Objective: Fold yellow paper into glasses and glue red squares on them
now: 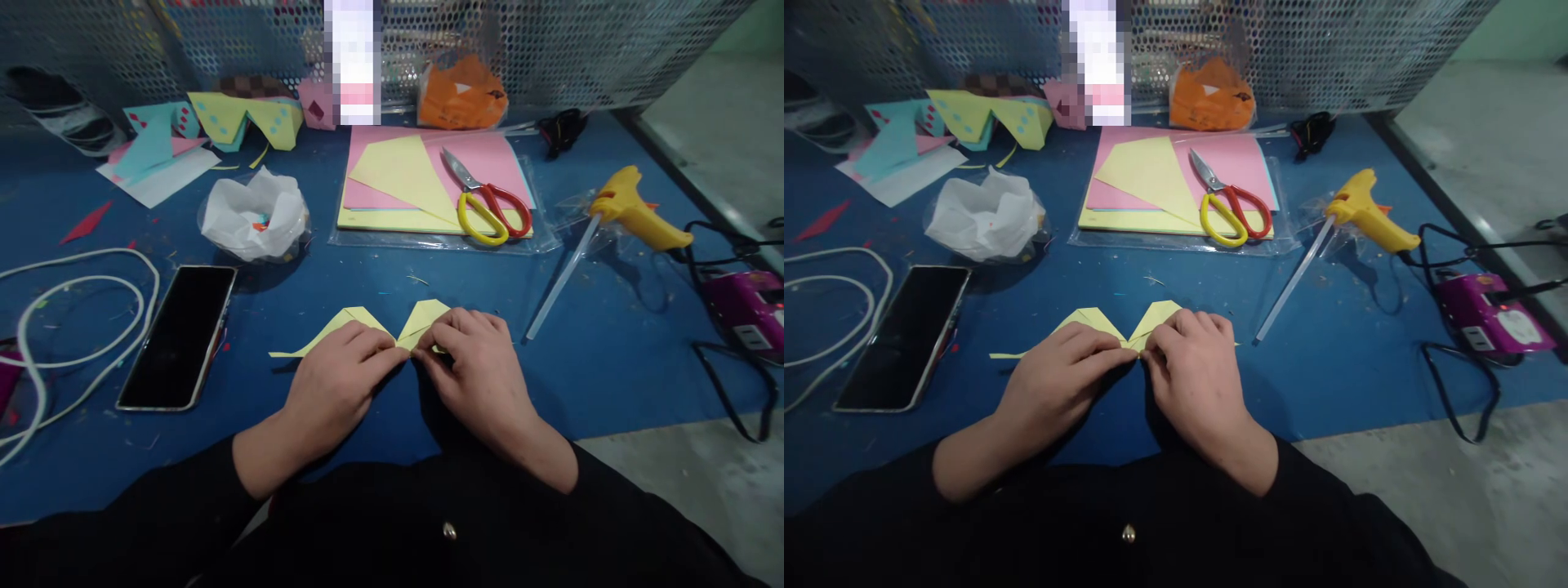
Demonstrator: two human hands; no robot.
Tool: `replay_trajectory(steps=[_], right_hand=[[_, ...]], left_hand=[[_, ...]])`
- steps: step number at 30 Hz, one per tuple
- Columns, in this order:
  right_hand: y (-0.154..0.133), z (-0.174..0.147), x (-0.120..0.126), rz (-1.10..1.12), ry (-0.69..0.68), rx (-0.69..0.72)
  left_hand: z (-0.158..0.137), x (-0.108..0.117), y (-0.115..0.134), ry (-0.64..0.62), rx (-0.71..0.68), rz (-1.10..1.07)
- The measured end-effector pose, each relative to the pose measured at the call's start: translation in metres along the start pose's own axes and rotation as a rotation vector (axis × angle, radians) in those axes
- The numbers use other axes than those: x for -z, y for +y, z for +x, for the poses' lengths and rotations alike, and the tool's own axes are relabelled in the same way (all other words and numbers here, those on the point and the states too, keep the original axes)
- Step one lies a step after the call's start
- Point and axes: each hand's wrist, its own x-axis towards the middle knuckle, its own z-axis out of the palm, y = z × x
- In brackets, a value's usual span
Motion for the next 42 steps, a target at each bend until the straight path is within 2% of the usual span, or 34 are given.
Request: replay_trajectory(steps=[8, 14, 21, 28, 35, 42], right_hand=[[0.012, 0.001, 0.008, 0.010, -0.047, -0.036], [0.022, 0.001, 0.014, -0.038, -0.090, -0.005], [0.043, -0.006, 0.016, -0.098, -0.057, 0.063], [0.048, -0.012, 0.019, -0.271, 0.004, 0.061], [0.056, -0.012, 0.028, -0.373, -0.011, 0.086], [0.056, -0.013, 0.035, -0.426, -0.008, 0.051]], left_hand=[[-0.001, 0.003, 0.002, -0.021, 0.010, 0.100], [0.000, 0.004, 0.003, -0.012, -0.011, 0.133], [0.000, 0.005, 0.003, -0.017, -0.013, 0.144], [0.001, 0.006, 0.004, 0.006, -0.031, 0.171], [0.000, 0.007, 0.008, -0.018, -0.121, 0.272], [0.001, 0.003, 0.019, -0.156, -0.271, 0.494]])
